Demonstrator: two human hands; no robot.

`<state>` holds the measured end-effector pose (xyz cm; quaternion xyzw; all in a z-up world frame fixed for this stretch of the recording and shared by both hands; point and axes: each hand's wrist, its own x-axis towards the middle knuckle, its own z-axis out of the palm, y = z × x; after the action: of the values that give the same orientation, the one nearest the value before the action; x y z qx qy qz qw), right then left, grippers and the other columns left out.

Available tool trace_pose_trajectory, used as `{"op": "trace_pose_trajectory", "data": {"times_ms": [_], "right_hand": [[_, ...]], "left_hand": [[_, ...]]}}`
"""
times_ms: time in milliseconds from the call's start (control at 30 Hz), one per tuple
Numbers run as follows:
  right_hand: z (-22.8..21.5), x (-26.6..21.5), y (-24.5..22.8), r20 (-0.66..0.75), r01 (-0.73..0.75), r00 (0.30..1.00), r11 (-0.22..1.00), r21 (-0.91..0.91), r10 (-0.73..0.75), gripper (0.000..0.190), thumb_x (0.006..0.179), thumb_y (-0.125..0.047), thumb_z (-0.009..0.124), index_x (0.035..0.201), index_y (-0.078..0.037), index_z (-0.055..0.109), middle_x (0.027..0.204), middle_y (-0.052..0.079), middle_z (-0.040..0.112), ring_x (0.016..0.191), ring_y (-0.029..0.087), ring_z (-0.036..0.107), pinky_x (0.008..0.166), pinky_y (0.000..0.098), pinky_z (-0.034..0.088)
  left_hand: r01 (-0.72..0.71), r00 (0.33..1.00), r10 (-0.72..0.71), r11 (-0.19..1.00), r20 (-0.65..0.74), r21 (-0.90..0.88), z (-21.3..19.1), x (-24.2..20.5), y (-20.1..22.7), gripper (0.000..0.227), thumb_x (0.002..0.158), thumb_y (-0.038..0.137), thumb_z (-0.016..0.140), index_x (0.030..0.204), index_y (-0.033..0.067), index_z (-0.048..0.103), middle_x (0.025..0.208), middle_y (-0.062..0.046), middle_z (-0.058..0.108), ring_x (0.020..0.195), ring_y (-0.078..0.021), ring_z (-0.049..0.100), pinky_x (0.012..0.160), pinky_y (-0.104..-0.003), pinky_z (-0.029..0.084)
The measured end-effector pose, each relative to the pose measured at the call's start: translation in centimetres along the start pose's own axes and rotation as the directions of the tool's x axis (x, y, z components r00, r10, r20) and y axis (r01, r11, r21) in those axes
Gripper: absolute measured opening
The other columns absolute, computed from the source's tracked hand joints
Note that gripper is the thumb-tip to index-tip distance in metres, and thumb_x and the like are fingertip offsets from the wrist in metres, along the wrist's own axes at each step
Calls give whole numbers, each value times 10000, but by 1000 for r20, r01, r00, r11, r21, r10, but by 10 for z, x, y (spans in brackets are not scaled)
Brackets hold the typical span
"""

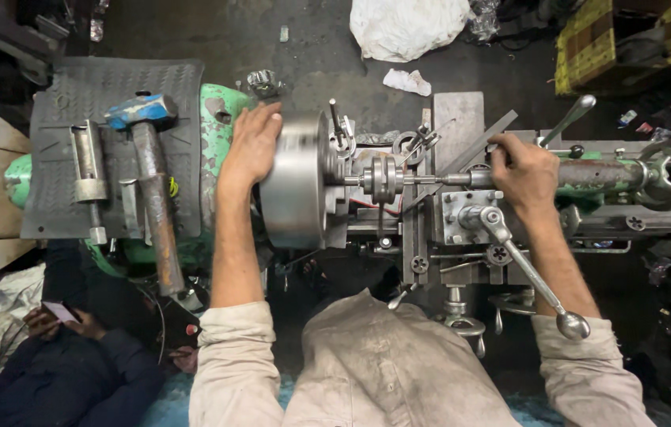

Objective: The person operates a metal lathe, rotating the chuck by hand and adjusting the tailstock and tool post. They repeatedly tap the chuck with a hammer and place a paper document under the chuck, then remove it. The person also handles a plastic-wrapped metal part.

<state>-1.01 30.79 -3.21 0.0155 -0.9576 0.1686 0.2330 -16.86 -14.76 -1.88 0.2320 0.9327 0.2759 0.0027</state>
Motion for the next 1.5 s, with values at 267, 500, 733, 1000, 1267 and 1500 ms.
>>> {"op": "trace_pose_trajectory", "data": {"times_ms": [267, 500, 733, 1000, 1267, 1500], "right_hand": [[-2, 1, -3, 9, -4, 1000, 1000, 0, 4, 115, 994, -102, 685, 1077, -140, 755, 785, 92, 708, 679, 254, 694, 656, 386, 544], [-2, 0, -3, 7, -2, 1000, 1000, -17, 2, 125, 982, -91, 694, 1071, -142, 765, 777, 91, 706, 688, 260, 693, 661, 394, 541], [1, -2, 1, 20, 2, 1000, 1000, -27, -1, 123, 992, -93, 691, 1072, -144, 769, 756, 69, 704, 661, 227, 686, 653, 377, 541], [3, -4, 3, 17, 4, 1000, 999, -44, -3, 118, 996, -100, 693, 1075, -143, 768, 750, 54, 700, 646, 208, 678, 650, 363, 544], [10, -3, 12, 128, -81, 988, 994, -75, 90, 111, 1031, -117, 687, 1093, -140, 776, 656, 43, 672, 522, 198, 633, 560, 351, 520], [6, -4, 6, 0, 3, 1000, 999, -42, -3, 111, 986, -107, 700, 1066, -144, 767, 753, 62, 696, 651, 220, 676, 639, 369, 532]], "left_hand": [[235, 971, -225, 958, 78, -162, -3, -3, 5, 467, 1073, 339, 391, 1447, 103, 539, 1511, -161, 522, 1440, -454, 360, 1200, -469, 260], [243, 969, -233, 958, 84, -153, -7, -2, 11, 469, 1074, 339, 384, 1452, 108, 538, 1511, -165, 524, 1445, -447, 359, 1202, -465, 267], [320, 947, -303, 925, 107, -204, -15, -2, 22, 485, 1062, 364, 381, 1460, 134, 536, 1507, -162, 526, 1447, -431, 363, 1196, -457, 272], [350, 936, -332, 909, 114, -224, -22, -1, 32, 495, 1050, 375, 380, 1455, 141, 543, 1495, -164, 542, 1438, -389, 396, 1190, -434, 291], [410, 912, -390, 877, 129, -249, -27, 0, 37, 582, 1049, 399, 373, 1501, 45, 468, 1540, -195, 478, 1462, -367, 386, 1192, -409, 283], [365, 931, -341, 853, 130, -372, -26, -6, 35, 579, 1056, 376, 363, 1503, 16, 435, 1570, -199, 459, 1485, -329, 388, 1196, -355, 284]]}}
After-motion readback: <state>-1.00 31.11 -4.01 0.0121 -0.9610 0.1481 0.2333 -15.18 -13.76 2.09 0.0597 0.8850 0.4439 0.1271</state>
